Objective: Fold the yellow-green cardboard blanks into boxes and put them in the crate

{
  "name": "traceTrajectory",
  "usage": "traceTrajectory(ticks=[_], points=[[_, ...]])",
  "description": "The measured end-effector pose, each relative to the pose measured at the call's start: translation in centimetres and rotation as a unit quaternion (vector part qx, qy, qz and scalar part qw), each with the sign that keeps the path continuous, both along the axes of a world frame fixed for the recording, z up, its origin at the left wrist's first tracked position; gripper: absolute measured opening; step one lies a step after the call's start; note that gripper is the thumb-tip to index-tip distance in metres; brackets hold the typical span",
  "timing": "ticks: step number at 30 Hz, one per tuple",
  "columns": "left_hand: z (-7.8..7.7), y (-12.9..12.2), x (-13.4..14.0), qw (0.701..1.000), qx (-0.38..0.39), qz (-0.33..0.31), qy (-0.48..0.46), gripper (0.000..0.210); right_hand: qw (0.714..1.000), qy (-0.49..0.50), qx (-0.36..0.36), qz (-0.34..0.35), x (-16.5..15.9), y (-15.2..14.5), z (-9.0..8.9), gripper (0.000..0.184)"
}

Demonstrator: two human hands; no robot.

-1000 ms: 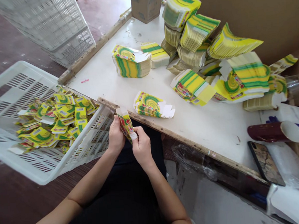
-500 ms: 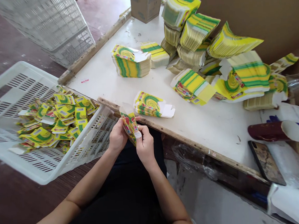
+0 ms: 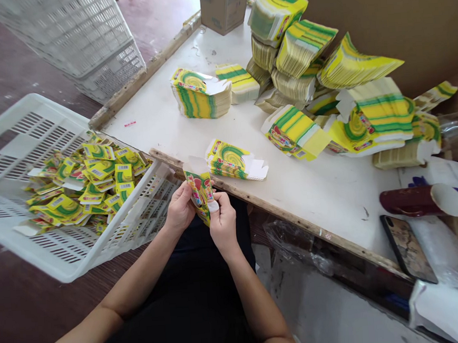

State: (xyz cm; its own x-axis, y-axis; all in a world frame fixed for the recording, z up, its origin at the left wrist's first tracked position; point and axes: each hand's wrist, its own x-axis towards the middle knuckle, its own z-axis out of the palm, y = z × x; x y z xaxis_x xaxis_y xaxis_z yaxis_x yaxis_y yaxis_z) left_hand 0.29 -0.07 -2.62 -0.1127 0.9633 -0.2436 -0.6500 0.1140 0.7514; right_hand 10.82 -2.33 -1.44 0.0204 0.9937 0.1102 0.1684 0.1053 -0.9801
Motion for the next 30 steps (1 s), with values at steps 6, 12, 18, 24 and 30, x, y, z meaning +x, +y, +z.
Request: traceTrajectory(ticks=[6,12,18,24,30], points=[[0.06,0.07,0.08,1.000,-0.005,0.006,-0.008,0.048,1.000,0.002,-0.002,0.004,-0.08,-0.09,-0.02,0.017],[0.15,0.24,0.32,0.999,-0.002,0.032,0.000,0.043,1.000,-0.002,0.000,0.003,-0.10,-0.14,-0.22,0.017],[0.05,0.28,0.52,0.998,-0.001,0.056,0.019,0.043,1.000,-0.019,-0.002,-0.008,0.07,-0.07,-0.16,0.019],[-0.41,0.19,0.46,0.997,-0.008,0.065,0.040,0.044,0.999,-0.030,-0.001,-0.010,0.13,0.08,-0.11,0.022],[-0.44,0.10,0.47,0.997,-0.012,0.064,0.046,0.045,0.999,-0.038,0.000,-0.011,0.19,0.15,-0.07,0.024]])
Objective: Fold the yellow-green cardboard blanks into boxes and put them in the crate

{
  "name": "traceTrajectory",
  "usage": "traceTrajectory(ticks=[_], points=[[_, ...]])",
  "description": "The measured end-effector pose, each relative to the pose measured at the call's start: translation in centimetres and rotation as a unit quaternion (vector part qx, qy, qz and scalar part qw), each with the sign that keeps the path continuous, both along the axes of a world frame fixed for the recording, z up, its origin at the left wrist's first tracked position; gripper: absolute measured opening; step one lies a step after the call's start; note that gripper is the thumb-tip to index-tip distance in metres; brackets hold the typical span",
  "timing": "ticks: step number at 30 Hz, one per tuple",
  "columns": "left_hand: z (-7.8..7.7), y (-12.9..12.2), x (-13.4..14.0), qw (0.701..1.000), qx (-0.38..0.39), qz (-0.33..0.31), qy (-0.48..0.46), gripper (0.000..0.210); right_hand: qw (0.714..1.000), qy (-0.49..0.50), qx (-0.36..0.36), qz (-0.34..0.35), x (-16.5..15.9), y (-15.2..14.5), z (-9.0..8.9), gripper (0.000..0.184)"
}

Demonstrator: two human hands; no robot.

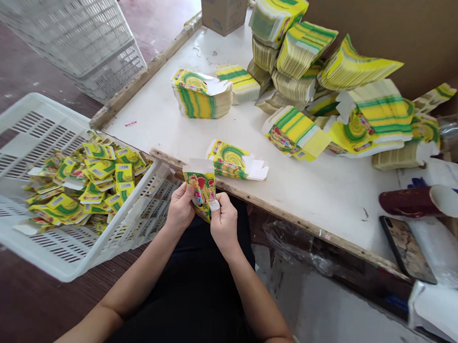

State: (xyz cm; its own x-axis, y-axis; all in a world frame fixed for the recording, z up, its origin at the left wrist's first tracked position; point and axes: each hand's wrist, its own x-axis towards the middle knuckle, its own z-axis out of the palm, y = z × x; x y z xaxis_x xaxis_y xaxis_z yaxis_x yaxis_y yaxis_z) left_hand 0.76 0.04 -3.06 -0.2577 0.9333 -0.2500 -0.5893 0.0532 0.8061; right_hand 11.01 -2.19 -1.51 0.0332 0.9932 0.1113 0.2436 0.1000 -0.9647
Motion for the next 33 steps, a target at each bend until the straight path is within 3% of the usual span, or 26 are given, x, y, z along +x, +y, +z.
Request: traceTrajectory(ticks=[7,14,21,25,27,30,33], points=[[0.2,0.4,-1.0,1.000,-0.010,-0.020,-0.014,0.050,0.999,0.006,-0.006,0.047,-0.1,0.0,0.0,0.023],[1.0,1.0,-3.1,0.999,0.015,0.007,0.034,0.051,0.995,-0.021,-0.027,0.092,0.0,-0.4,-0.5,0.023],[0.9,1.1,-3.2,0.996,0.031,0.026,0.073,0.044,0.992,-0.045,-0.008,0.119,0.1,-0.8,-0.1,0.020],[3.4,0.1,-5.3,0.983,0.067,-0.052,0.160,0.046,0.988,-0.086,0.020,0.129,2.0,-0.6,1.0,0.016],[5.7,-0.8,-6.9,0.956,0.108,-0.089,0.256,0.054,0.981,-0.120,0.048,0.145,3.0,-0.5,1.7,0.012],[8.6,-1.8,-8.4,0.872,0.142,-0.184,0.431,0.064,0.964,-0.176,0.129,0.153,3.8,-0.5,2.8,0.012],[8.9,-1.8,-7.8,0.774,0.150,-0.295,0.540,0.083,0.939,-0.223,0.220,0.145,3.7,-0.5,3.8,0.026]])
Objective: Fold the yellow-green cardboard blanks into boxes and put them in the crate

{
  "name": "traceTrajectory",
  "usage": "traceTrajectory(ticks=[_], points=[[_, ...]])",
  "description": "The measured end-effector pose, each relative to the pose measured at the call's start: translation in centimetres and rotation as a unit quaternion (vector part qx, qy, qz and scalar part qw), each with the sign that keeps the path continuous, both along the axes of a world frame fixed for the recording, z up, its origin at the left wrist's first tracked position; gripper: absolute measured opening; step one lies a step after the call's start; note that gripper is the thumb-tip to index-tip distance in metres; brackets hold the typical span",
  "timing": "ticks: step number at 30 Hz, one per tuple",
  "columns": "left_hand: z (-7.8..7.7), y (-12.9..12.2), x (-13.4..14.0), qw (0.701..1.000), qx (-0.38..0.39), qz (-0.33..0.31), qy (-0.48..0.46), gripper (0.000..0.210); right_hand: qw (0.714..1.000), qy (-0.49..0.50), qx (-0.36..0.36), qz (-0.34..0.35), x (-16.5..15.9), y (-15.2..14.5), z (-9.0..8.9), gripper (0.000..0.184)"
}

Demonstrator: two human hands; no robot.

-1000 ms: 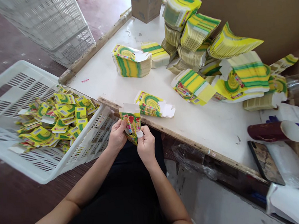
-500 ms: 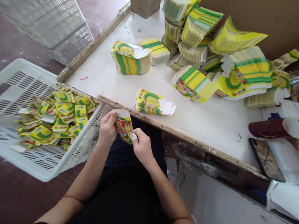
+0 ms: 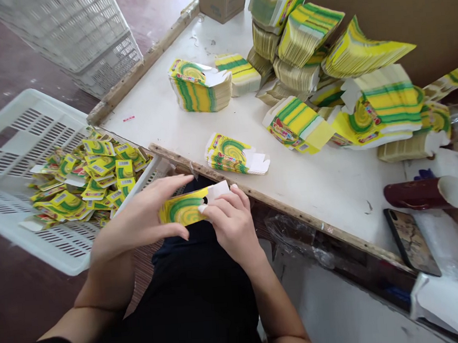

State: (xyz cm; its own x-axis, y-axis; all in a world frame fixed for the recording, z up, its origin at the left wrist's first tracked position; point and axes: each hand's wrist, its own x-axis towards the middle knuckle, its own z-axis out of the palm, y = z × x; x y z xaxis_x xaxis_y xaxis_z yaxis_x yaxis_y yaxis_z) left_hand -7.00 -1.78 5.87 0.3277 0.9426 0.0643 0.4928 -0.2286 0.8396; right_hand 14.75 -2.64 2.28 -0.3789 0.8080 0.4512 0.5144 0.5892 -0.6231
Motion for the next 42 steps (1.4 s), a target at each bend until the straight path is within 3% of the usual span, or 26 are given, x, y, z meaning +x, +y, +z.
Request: traceTrajectory(ticks=[3,5,8,10,12,15,21,24,27,30,33,36,39,42], points=[[-2.0,0.6,1.7,0.995,-0.055,-0.059,0.058,0.079,0.998,-0.021,0.054,0.010,-0.1,0.0,0.1,0.029],[-3.5,0.8,2.7,0.995,-0.076,-0.028,0.061,0.060,0.998,0.015,0.054,-0.016,-0.1,0.0,-0.5,0.024],[-4.8,0.5,3.7,0.996,-0.058,0.045,0.042,0.047,0.979,0.159,-0.026,-0.123,-0.4,-0.2,-2.2,0.057],[-5.1,0.1,4.3,0.998,-0.035,0.051,0.027,0.049,0.947,0.253,-0.132,-0.146,-0.9,-0.4,-3.1,0.063],[-5.3,-0.2,4.8,0.999,-0.004,0.032,0.029,0.052,0.920,0.300,-0.233,-0.099,-1.5,-0.4,-3.4,0.054],[-6.0,-0.6,5.5,0.998,0.055,0.005,0.031,0.059,0.893,0.326,-0.310,-0.017,-1.9,-0.1,-3.1,0.047],[-7.4,-0.9,5.8,0.993,0.122,-0.007,-0.005,0.061,0.843,0.338,-0.417,0.037,-1.4,0.9,-3.5,0.063],[-7.6,-0.7,5.5,0.994,0.106,-0.010,-0.005,0.052,0.863,0.322,-0.388,0.016,-1.5,0.5,-4.3,0.068],[-7.8,-0.3,5.3,0.997,0.066,-0.015,-0.030,0.046,0.925,0.258,-0.279,0.011,-1.7,-0.3,-4.5,0.067],[-8.4,-0.2,5.5,0.997,0.057,0.011,-0.059,0.052,0.972,0.161,-0.170,0.014,-1.6,-0.5,-4.4,0.052],[-8.7,-0.4,5.7,0.995,0.068,0.067,-0.022,0.064,0.983,0.137,-0.121,-0.012,-1.2,0.0,-4.6,0.047],[-8.3,-0.7,5.1,0.992,0.050,0.093,0.068,0.058,0.985,0.136,-0.109,-0.021,-0.7,0.6,-4.8,0.049],[-7.6,-0.7,4.0,0.989,0.038,0.098,0.106,0.047,0.989,0.080,-0.120,0.030,-0.5,0.8,-4.9,0.050],[-6.9,-0.4,3.3,0.987,0.056,0.098,0.116,0.041,0.989,0.036,-0.133,0.058,-0.4,0.9,-4.9,0.039]])
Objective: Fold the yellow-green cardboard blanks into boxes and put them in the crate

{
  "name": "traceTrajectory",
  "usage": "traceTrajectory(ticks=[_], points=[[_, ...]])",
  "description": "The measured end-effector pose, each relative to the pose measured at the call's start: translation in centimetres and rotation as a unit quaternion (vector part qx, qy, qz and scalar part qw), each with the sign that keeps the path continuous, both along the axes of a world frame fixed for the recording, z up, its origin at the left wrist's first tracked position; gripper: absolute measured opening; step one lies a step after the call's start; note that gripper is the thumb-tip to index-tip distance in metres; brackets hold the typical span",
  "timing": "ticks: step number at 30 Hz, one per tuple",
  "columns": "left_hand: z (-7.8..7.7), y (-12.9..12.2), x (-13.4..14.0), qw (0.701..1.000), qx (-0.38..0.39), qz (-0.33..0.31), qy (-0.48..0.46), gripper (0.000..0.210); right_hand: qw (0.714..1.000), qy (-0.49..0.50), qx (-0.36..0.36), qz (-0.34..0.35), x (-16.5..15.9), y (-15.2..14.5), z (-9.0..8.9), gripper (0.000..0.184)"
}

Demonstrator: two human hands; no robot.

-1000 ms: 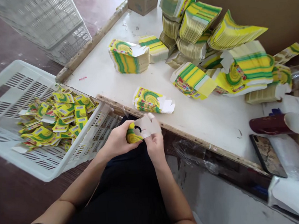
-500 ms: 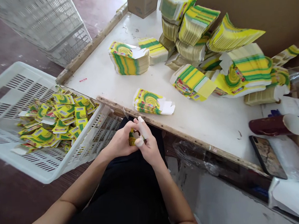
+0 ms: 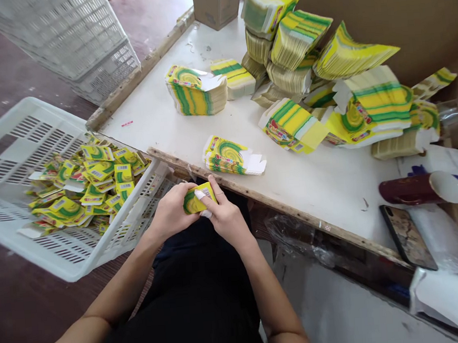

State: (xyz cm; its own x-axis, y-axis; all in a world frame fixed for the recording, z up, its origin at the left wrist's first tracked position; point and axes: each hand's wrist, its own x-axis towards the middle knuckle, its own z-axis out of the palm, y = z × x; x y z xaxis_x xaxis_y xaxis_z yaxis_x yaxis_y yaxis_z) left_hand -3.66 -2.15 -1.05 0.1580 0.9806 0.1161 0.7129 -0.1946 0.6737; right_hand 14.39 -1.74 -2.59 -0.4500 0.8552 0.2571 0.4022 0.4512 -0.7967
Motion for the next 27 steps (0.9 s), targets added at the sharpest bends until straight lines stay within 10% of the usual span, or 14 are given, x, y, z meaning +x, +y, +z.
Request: traceTrajectory(ticks=[12,18,23,27], points=[[1.0,1.2,0.1,0.996,-0.043,-0.053,-0.064,0.042,0.999,-0.005,0.017,0.027,1.9,1.5,1.7,0.019],[1.4,1.0,-3.3,0.996,-0.042,0.060,-0.043,0.051,0.996,0.068,-0.005,-0.060,-0.7,2.2,0.6,0.056],[2.8,0.4,-11.5,0.925,0.086,0.355,0.104,0.086,0.969,-0.053,0.036,-0.239,1.8,7.4,0.5,0.039],[2.1,-0.1,-12.5,0.938,0.058,0.337,0.061,0.065,0.953,-0.187,0.017,-0.237,2.6,9.8,0.2,0.031]])
